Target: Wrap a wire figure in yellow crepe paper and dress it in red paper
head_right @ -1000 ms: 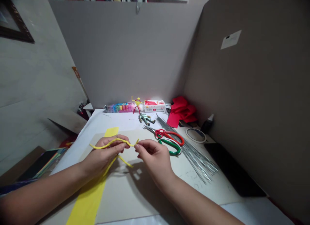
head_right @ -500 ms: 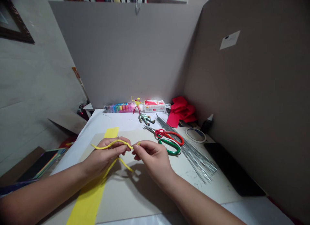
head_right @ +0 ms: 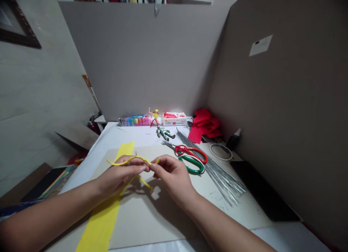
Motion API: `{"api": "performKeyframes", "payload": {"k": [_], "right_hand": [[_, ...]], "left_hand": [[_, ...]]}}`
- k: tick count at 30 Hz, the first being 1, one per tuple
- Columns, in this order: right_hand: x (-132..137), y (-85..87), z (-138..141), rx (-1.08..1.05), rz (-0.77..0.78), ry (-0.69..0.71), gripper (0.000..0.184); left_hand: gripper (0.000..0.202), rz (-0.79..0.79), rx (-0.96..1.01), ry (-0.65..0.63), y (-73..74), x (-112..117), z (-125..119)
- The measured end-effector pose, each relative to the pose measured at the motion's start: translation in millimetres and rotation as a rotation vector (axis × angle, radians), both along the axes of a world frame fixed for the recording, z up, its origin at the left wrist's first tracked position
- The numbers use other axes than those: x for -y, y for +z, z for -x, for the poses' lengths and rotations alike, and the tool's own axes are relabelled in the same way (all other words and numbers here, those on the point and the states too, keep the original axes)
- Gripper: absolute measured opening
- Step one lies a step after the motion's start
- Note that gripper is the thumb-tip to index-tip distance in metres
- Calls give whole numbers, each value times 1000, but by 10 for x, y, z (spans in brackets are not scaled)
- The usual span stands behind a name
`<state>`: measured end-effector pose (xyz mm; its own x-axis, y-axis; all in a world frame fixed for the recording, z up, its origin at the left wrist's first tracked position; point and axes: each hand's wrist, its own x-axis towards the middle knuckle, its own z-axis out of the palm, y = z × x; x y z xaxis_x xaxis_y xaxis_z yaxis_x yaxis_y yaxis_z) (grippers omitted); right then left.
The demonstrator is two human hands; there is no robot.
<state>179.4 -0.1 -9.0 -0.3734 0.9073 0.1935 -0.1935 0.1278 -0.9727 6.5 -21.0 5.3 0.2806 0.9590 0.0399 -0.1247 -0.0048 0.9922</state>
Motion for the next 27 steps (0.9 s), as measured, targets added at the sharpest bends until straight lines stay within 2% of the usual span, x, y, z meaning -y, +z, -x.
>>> {"api": "performKeyframes", "payload": {"k": [6,10,15,17,19,23,27], "right_hand": [[9,18,6,-22,77,45,22],[39,41,31,-18,71,57,19],[28,21,34,-33,113,50,20],[6,-14,24,-44,184,61,31],[-10,-53,18,-21,241,114,37],[4,-97,38,87,232,248,29],[44,-106,71,174,167,237,19]], "left_hand": [[16,6,-35,-43,8,12,-43],[19,23,-46,-68,-16,19,-77],[17,104,-13,-19,-24,27,-88],[15,156,70,26,-13,23,-80],[13,141,113,103,-4,12,-64],[15,68,27,217,-14,-10,-24],[19,52,-98,200,-65,-27,0]]}}
